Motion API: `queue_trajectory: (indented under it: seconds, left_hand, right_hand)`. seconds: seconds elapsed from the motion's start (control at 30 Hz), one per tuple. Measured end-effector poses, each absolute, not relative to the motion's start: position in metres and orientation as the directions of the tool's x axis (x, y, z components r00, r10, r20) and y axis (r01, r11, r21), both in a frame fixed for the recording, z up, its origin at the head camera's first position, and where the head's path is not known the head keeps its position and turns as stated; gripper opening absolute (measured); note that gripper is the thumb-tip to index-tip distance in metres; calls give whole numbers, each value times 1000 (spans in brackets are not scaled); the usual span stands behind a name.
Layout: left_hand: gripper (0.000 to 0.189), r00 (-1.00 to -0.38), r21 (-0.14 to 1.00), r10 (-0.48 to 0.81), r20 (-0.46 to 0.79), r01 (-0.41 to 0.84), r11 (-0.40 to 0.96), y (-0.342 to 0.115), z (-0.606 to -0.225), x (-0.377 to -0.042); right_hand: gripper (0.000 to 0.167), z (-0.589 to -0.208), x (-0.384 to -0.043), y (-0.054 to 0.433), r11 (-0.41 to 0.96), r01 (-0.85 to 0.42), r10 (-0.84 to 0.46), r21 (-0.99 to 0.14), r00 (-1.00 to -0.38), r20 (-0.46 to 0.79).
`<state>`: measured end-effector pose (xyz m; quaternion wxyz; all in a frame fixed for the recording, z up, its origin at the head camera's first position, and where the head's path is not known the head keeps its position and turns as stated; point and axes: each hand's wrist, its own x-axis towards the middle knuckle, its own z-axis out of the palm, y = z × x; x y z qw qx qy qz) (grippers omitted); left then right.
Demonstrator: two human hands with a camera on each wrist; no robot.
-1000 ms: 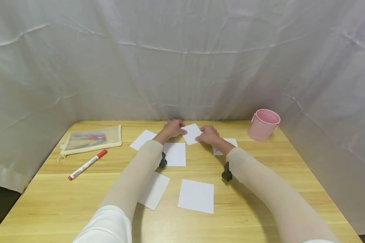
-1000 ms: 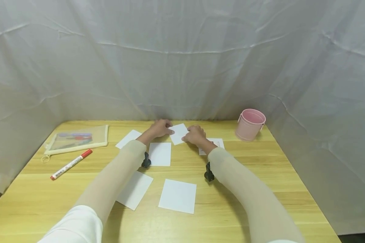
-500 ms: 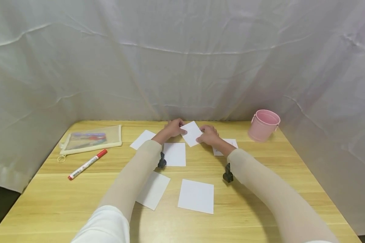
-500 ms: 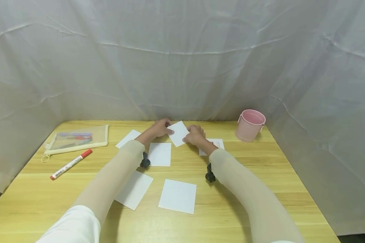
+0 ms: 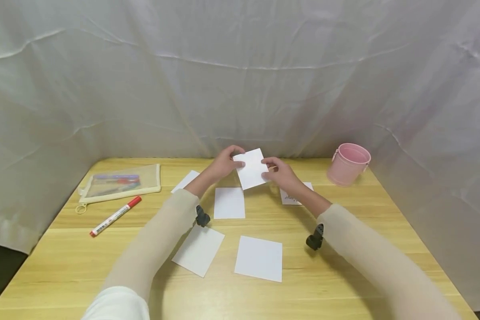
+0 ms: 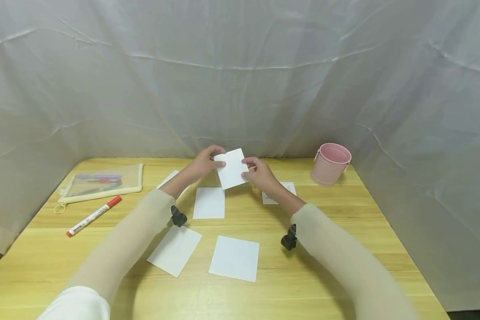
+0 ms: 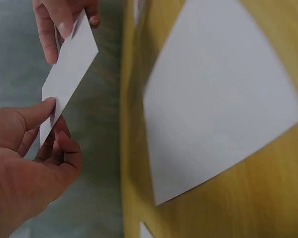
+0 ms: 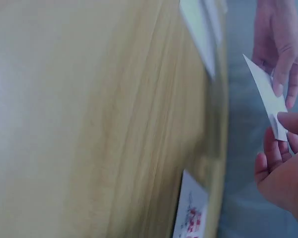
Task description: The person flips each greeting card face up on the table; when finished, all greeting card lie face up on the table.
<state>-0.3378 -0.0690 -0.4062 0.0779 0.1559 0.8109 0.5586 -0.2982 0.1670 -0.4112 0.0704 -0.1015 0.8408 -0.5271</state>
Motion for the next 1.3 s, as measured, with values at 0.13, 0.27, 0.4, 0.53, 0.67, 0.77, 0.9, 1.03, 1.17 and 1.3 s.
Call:
queue_trajectory:
  seconds: [0.13, 0.27, 0.4, 0.53, 0.67, 0.77, 0.9, 1.03, 1.17, 1.3]
  left_hand:
    - [37, -934, 940, 355, 48, 162, 300, -78, -395, -313]
    - [36, -941, 940, 333, 55, 161, 302, -90, -390, -282]
    - [37, -941, 942, 336, 49, 155, 297, -98, -391, -248]
    - [37, -938, 943, 345, 27, 139, 302, -102, -398, -220]
    - [36, -944, 937, 331, 13, 127, 326, -105, -403, -203]
    - [35, -942, 930, 334, 25, 145, 337, -109, -403, -197]
    - [31, -931, 935, 359, 61, 179, 305, -113, -398, -194]
    - [26, -927, 951, 362, 100, 196, 240, -120, -396, -192]
    - [23, -922, 953, 353, 160, 237, 186, -126, -394, -188]
    - [21, -920, 947, 336, 201, 270, 172, -129, -394, -185]
  right_hand:
    - [49, -396, -269, 166, 375, -160, -334, -913, -942, 29]
    - [50, -388, -234, 168, 350, -260, -439, -900, -894, 87]
    - [47, -389, -203, 172, 377, -419, -521, -826, -833, 185]
    - [39, -394, -182, 174, 360, -517, -567, -777, -782, 258]
    - [30, -398, -171, 175, 297, -581, -595, -758, -734, 329]
    - [24, -398, -168, 177, 280, -581, -581, -764, -736, 347]
    - [20, -393, -167, 182, 308, -499, -522, -810, -800, 295]
    - [21, -390, -170, 187, 259, -388, -475, -884, -848, 233]
    - [19, -389, -170, 189, 134, -274, -432, -952, -881, 193]
    - [15, -390, -170, 186, 11, -155, -395, -988, -908, 138]
